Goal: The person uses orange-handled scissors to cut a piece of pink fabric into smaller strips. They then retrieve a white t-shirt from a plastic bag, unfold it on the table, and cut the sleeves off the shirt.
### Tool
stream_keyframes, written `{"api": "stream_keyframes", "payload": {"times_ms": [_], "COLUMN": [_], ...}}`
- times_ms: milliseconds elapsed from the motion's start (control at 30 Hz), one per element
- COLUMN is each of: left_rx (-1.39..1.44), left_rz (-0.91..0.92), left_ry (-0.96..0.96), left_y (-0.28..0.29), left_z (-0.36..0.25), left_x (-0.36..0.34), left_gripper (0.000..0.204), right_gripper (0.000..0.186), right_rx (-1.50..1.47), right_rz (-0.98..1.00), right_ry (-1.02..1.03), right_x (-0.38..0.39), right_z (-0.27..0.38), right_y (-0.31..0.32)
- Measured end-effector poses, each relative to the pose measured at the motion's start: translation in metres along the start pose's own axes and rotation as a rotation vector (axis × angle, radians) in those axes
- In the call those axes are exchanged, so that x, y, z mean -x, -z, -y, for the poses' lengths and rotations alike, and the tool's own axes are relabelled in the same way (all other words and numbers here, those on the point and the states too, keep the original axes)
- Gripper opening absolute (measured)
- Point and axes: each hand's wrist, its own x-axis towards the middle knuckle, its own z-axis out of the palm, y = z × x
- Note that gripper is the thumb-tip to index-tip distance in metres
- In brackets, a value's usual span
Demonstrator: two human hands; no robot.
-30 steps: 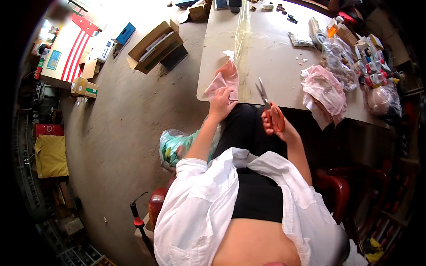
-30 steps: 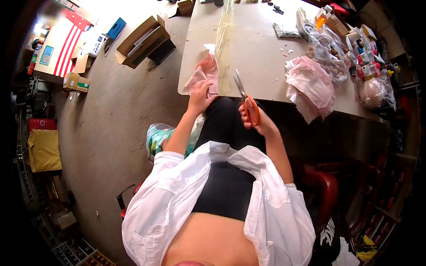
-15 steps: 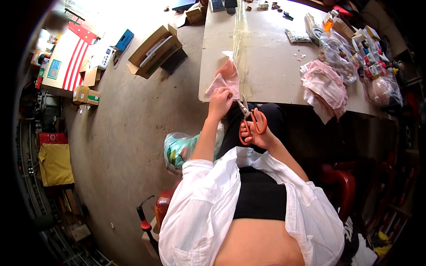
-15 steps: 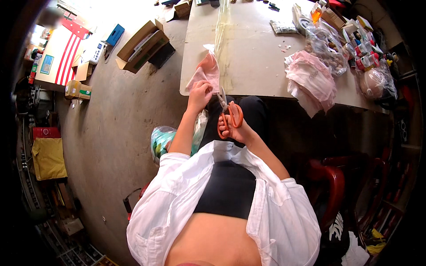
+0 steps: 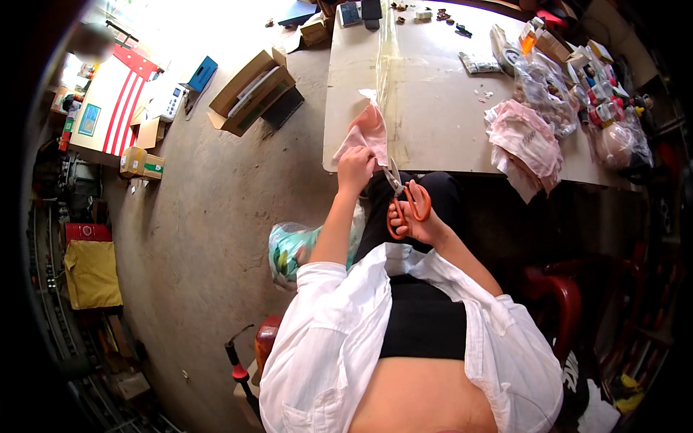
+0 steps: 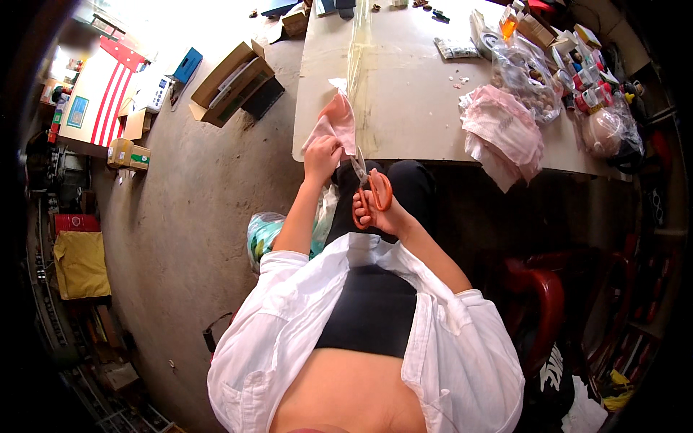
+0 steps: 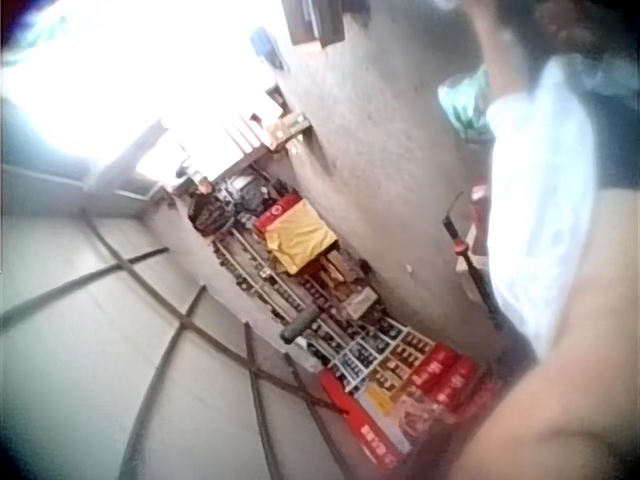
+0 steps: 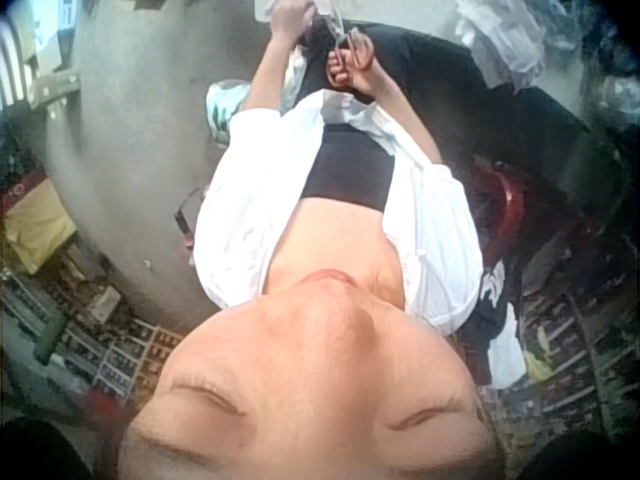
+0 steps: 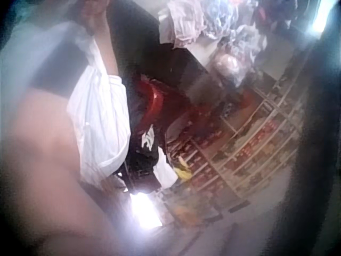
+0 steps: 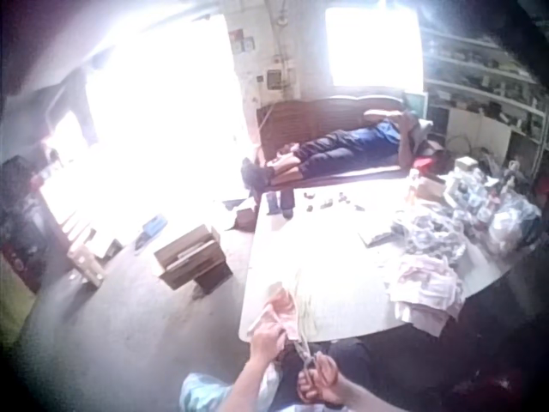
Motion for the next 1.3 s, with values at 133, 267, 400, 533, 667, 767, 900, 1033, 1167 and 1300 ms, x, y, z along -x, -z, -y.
{"api": "stream_keyframes", "payload": {"times_ms": [133, 267, 400, 533, 667, 767, 900, 1033, 1167, 1300], "left_rx": [0.074, 0.074, -0.112, -0.216, -0.185, -0.212, -0.237, -0.133, 0.016, 0.09], "left_rz": [-0.064, -0.074, -0.078, -0.035, -0.041, -0.076, -0.081, -0.12, -0.102, -0.092], "left_ry": [0.093, 0.062, -0.111, -0.087, -0.034, -0.022, -0.025, -0.087, -0.164, -0.124], "left_y": [-0.006, -0.003, -0.001, -0.014, -0.021, -0.023, -0.022, -0.018, -0.014, -0.008], "left_z": [0.006, -0.004, -0.028, -0.028, -0.025, -0.023, -0.023, -0.034, -0.041, -0.048], "left_x": [0.003, 0.008, 0.008, 0.007, 0.014, 0.012, 0.005, 0.005, 0.01, 0.011], "left_gripper": [0.007, 0.008, 0.018, 0.02, 0.016, 0.011, 0.008, 0.008, 0.01, 0.012], "right_gripper": [0.075, 0.071, 0.067, 0.067, 0.07, 0.071, 0.071, 0.074, 0.076, 0.074], "right_rx": [-0.024, -0.024, -0.019, -0.038, -0.065, -0.098, -0.155, -0.217, -0.258, -0.195], "right_rz": [0.031, 0.013, -0.003, -0.013, -0.013, 0.004, 0.072, 0.128, 0.136, 0.18], "right_ry": [0.043, 0.125, 0.146, 0.137, 0.12, 0.139, 0.148, 0.168, 0.232, 0.222], "right_x": [-0.007, -0.014, -0.016, -0.016, -0.014, -0.014, -0.014, -0.008, -0.008, -0.006], "right_z": [0.0, 0.002, 0.003, 0.0, -0.003, -0.006, -0.007, -0.008, -0.006, -0.009], "right_y": [0.003, 0.002, 0.002, 0.001, 0.007, 0.006, 0.007, 0.0, -0.004, -0.002]}}
